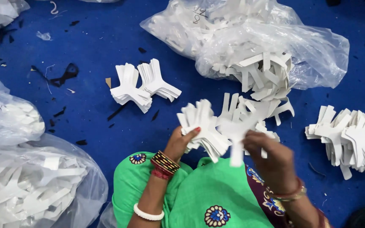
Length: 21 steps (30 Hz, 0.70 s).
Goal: The person sorts and stacks white Y-shaped shoe components on the floor.
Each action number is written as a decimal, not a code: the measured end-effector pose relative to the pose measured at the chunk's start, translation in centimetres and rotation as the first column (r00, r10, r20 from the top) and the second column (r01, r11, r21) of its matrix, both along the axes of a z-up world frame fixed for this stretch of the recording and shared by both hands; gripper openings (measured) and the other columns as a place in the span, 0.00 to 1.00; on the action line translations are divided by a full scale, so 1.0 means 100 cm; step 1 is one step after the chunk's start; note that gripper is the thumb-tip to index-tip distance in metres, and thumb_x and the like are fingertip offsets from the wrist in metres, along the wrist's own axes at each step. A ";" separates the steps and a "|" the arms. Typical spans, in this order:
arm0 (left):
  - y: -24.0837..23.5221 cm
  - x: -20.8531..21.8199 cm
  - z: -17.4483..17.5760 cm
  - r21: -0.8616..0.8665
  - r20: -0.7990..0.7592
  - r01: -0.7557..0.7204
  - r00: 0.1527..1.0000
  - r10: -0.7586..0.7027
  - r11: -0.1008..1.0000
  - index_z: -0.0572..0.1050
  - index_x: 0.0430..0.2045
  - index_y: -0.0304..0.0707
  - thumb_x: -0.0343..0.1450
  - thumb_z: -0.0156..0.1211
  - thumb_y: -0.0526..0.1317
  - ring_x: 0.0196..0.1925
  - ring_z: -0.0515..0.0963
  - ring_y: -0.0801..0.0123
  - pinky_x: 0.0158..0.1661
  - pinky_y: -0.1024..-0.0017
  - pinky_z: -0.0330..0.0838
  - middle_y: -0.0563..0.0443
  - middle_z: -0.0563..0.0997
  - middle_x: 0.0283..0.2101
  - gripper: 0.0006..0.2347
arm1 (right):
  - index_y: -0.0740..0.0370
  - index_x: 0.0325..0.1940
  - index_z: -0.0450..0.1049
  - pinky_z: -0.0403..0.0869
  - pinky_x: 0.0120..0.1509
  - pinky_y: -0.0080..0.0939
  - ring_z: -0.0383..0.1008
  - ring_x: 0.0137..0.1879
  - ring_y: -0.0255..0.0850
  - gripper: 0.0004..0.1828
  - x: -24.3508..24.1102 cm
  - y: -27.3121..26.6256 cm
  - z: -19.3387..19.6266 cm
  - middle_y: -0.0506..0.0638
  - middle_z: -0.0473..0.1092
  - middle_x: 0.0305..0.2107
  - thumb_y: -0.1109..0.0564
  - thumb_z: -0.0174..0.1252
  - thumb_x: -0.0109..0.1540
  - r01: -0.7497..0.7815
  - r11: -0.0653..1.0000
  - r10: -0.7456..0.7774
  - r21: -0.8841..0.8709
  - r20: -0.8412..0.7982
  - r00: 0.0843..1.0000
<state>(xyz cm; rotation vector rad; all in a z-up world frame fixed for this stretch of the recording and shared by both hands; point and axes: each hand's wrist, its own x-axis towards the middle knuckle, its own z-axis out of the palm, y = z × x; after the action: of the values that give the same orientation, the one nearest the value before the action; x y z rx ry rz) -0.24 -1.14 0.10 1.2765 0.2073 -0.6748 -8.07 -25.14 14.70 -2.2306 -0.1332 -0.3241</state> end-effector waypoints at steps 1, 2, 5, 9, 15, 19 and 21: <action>0.002 -0.004 -0.015 0.001 0.000 -0.001 1.000 0.001 1.000 0.78 0.47 0.26 0.72 0.63 0.40 0.36 0.82 0.71 0.38 0.73 0.74 0.47 0.85 0.38 0.15 | 0.62 0.44 0.77 0.79 0.44 0.38 0.83 0.42 0.42 0.09 0.006 0.009 -0.004 0.52 0.79 0.38 0.64 0.63 0.60 -0.001 1.000 0.001 0.001 0.000 1.000; 0.003 -0.007 -0.030 -0.080 0.002 0.063 0.998 -0.063 0.995 0.77 0.49 0.25 0.72 0.61 0.40 0.38 0.82 0.71 0.40 0.72 0.75 0.46 0.84 0.40 0.15 | 0.61 0.44 0.77 0.79 0.48 0.40 0.82 0.47 0.44 0.09 0.012 0.017 -0.008 0.52 0.78 0.40 0.64 0.64 0.59 -0.114 0.993 0.116 -0.026 0.061 0.991; 0.012 -0.011 -0.032 -0.218 0.048 0.134 0.991 -0.126 0.967 0.74 0.53 0.27 0.74 0.54 0.43 0.46 0.82 0.71 0.46 0.72 0.76 0.47 0.82 0.47 0.18 | 0.60 0.44 0.77 0.77 0.56 0.45 0.78 0.55 0.49 0.11 0.025 0.030 -0.029 0.51 0.77 0.44 0.63 0.65 0.57 -0.283 0.953 0.296 -0.110 0.131 0.946; 0.006 -0.001 0.022 -0.406 -0.264 -0.154 0.963 0.045 0.901 0.72 0.56 0.33 0.75 0.49 0.49 0.49 0.82 0.66 0.49 0.68 0.76 0.44 0.81 0.51 0.21 | 0.60 0.46 0.75 0.74 0.59 0.49 0.73 0.58 0.53 0.14 0.029 0.029 -0.047 0.49 0.76 0.46 0.62 0.66 0.56 -0.348 0.920 0.370 -0.179 0.106 0.923; 0.005 -0.005 0.005 -0.205 -0.016 0.115 0.993 -0.121 0.972 0.78 0.49 0.25 0.73 0.63 0.39 0.40 0.82 0.71 0.41 0.73 0.74 0.45 0.84 0.43 0.15 | 0.60 0.48 0.76 0.75 0.53 0.46 0.73 0.52 0.51 0.13 0.030 0.027 -0.041 0.53 0.75 0.47 0.64 0.63 0.58 -0.281 0.943 0.292 -0.176 0.038 0.956; 0.010 0.004 -0.001 -0.076 -0.065 -0.166 0.985 0.162 0.983 0.79 0.44 0.28 0.70 0.65 0.38 0.32 0.82 0.71 0.34 0.73 0.74 0.48 0.85 0.36 0.13 | 0.61 0.54 0.73 0.77 0.48 0.41 0.76 0.49 0.46 0.14 0.020 0.010 -0.051 0.55 0.73 0.49 0.66 0.58 0.64 -0.064 0.996 0.063 -0.064 -0.018 0.998; 0.017 0.012 -0.008 -0.047 0.026 -0.417 0.908 0.418 0.908 0.79 0.45 0.27 0.71 0.64 0.39 0.36 0.81 0.73 0.37 0.74 0.73 0.48 0.85 0.39 0.14 | 0.59 0.55 0.73 0.78 0.44 0.39 0.79 0.44 0.41 0.12 0.012 -0.004 -0.071 0.52 0.74 0.45 0.63 0.57 0.67 0.183 0.982 -0.188 -0.045 -0.231 0.955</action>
<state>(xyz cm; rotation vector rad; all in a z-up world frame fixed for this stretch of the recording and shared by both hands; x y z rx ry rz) 0.93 0.58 -0.73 1.1545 0.4234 -0.2854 -6.84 -25.59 7.63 -2.2899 0.2018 -0.1576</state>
